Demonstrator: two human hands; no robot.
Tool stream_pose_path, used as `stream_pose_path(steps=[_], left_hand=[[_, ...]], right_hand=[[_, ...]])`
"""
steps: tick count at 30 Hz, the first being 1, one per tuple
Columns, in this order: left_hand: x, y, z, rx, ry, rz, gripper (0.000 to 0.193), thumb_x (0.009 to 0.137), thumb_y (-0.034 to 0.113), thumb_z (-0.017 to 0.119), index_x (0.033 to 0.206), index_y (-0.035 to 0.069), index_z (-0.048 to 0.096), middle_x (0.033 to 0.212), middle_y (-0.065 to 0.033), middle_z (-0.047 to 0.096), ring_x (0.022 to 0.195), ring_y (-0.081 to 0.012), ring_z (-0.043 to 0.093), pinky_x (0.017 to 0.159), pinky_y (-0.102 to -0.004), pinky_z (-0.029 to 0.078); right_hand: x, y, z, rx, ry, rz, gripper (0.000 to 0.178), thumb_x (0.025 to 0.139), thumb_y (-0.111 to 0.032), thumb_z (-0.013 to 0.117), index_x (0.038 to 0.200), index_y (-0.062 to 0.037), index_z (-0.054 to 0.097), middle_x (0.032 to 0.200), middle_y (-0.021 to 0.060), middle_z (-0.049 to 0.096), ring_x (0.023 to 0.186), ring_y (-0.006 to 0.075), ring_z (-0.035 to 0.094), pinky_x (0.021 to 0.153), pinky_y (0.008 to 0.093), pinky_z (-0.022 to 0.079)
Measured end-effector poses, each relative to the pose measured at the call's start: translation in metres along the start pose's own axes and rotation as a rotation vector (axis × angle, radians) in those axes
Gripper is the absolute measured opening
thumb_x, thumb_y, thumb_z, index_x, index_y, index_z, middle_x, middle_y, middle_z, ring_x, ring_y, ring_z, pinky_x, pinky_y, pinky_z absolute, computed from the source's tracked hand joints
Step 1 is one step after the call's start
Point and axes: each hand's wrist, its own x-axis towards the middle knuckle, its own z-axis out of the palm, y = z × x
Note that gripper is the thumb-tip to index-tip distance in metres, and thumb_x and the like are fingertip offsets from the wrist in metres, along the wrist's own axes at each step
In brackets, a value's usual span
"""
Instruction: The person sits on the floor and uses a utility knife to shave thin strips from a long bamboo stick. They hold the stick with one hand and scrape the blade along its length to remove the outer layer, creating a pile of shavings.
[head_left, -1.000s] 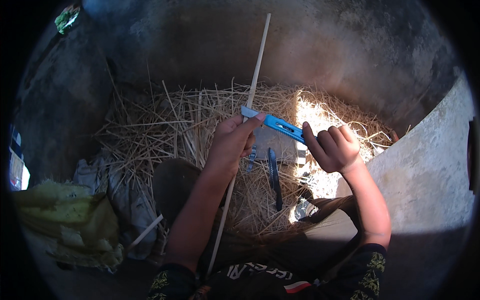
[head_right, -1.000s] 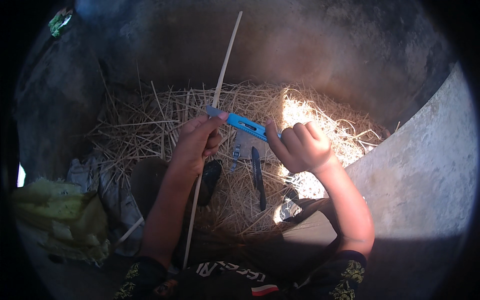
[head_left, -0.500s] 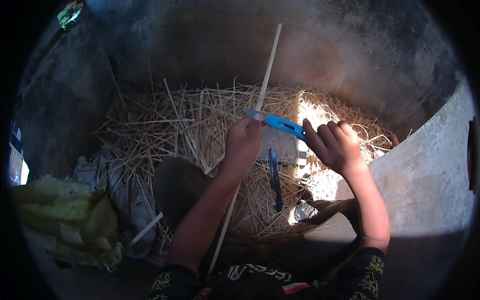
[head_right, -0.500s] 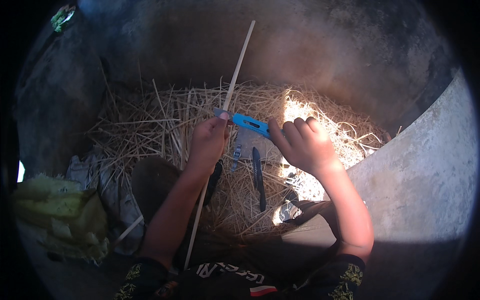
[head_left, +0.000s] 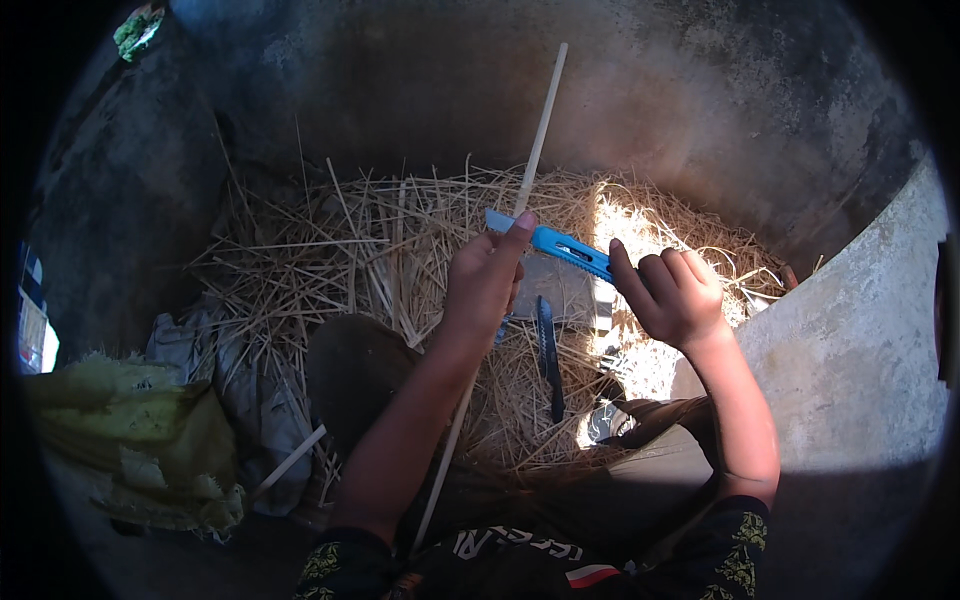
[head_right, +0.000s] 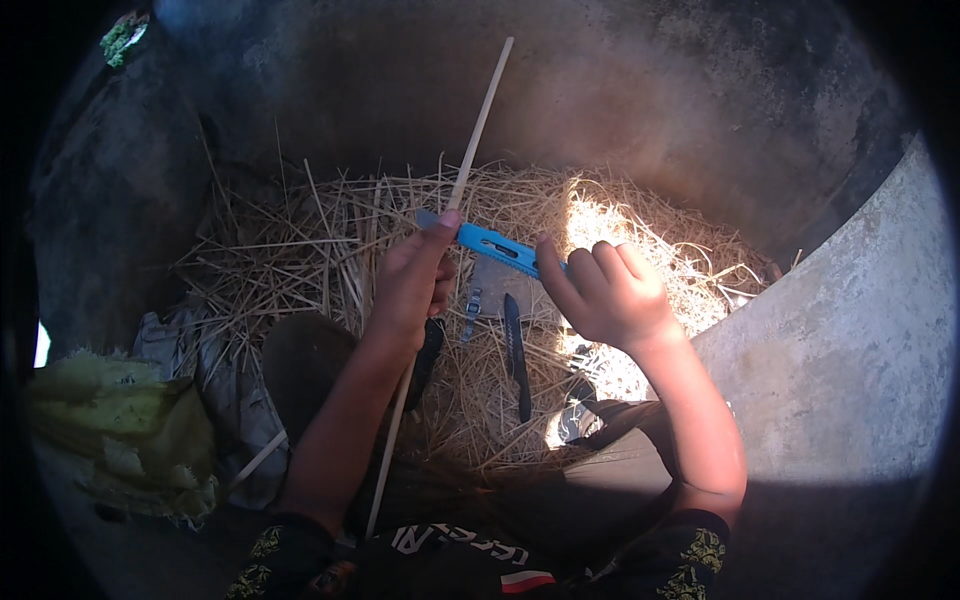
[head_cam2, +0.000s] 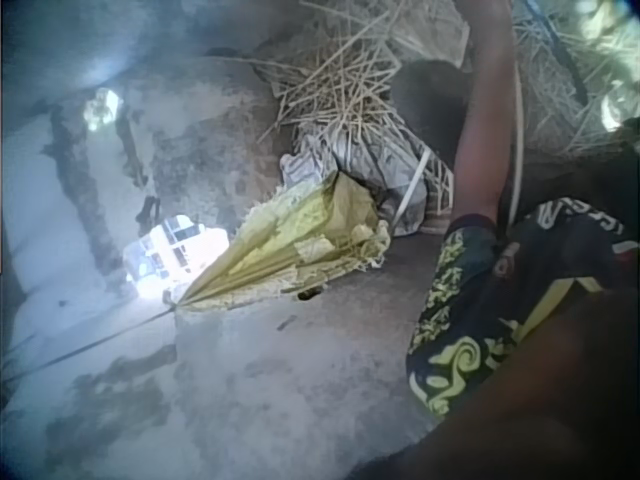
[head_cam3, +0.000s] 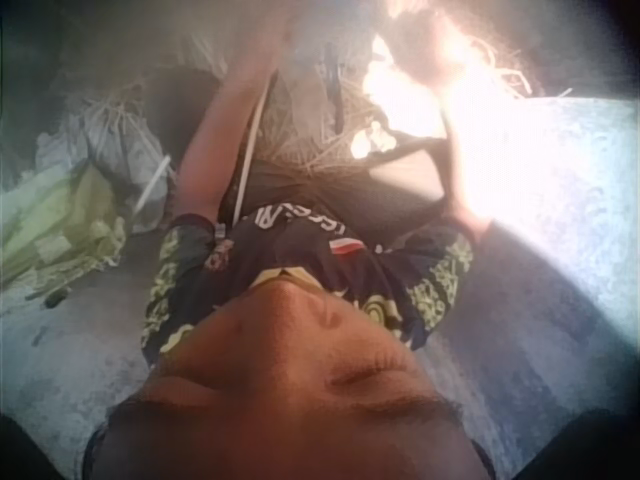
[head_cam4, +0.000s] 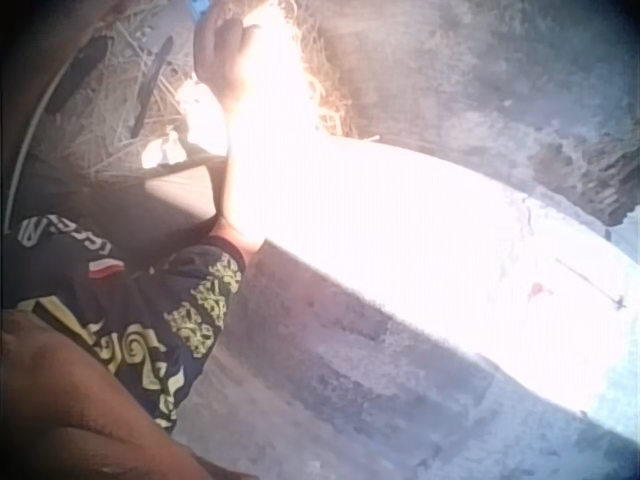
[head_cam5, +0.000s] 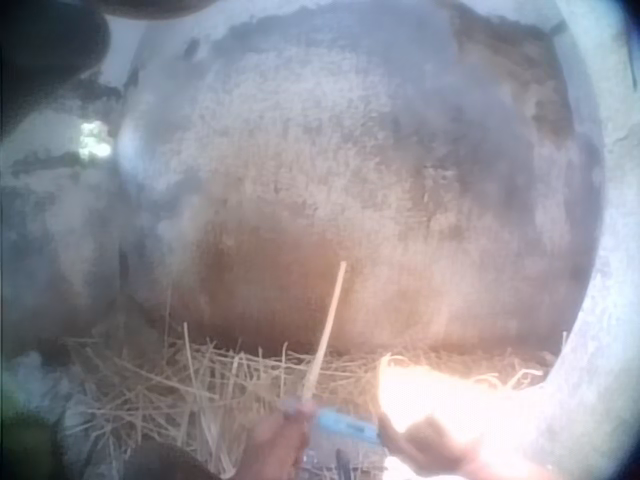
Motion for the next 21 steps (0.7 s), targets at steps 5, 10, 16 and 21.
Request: stream_pose_path(steps=[5, 10, 16, 21], left_hand=[[-0.002, -0.001, 0.0, -0.094, -0.076, -0.004, 0.047, 0.097, 0.054, 0.054, 0.096, 0.008, 0.058, 0.063, 0.0064, 0.036, 0.046, -0.0013, 0.029, 0.04, -0.0197, 0.022], [-0.009, -0.001, -0.001, -0.199, -0.181, -0.092, 0.057, 0.098, 0.064, 0.041, 0.097, 0.009, 0.056, 0.062, 0.0065, 0.035, 0.046, -0.0017, 0.03, 0.041, -0.0189, 0.022], [-0.01, -0.001, 0.004, -0.144, -0.076, -0.1, 0.056, 0.094, 0.066, 0.047, 0.088, 0.011, 0.053, 0.06, 0.0066, 0.035, 0.046, -0.0018, 0.031, 0.041, -0.0191, 0.023], [-0.013, 0.005, 0.005, -0.121, -0.107, -0.083, 0.045, 0.093, 0.058, 0.056, 0.086, 0.014, 0.052, 0.061, 0.007, 0.036, 0.047, -0.0014, 0.031, 0.042, -0.0192, 0.023]], right_hand=[[-0.01, -0.002, 0.002, 0.065, 0.044, 0.001, 0.027, 0.076, -0.016, 0.068, 0.101, -0.0051, 0.071, 0.06, -0.0034, 0.036, 0.051, 0.0107, 0.037, 0.048, 0.0265, 0.031], [-0.01, -0.001, 0.007, 0.135, 0.125, 0.048, 0.015, 0.065, -0.018, 0.069, 0.074, -0.0092, 0.061, 0.057, -0.003, 0.031, 0.048, 0.0119, 0.033, 0.046, 0.0269, 0.027], [-0.004, 0.005, -0.005, 0.165, 0.173, 0.045, 0.016, 0.053, -0.016, 0.062, 0.058, -0.0115, 0.047, 0.056, -0.0015, 0.027, 0.047, 0.0138, 0.029, 0.044, 0.0277, 0.023], [-0.003, 0.007, -0.009, 0.171, 0.182, 0.029, 0.014, 0.049, -0.016, 0.057, 0.058, -0.0106, 0.047, 0.055, -0.001, 0.026, 0.047, 0.0141, 0.028, 0.044, 0.0282, 0.023]])
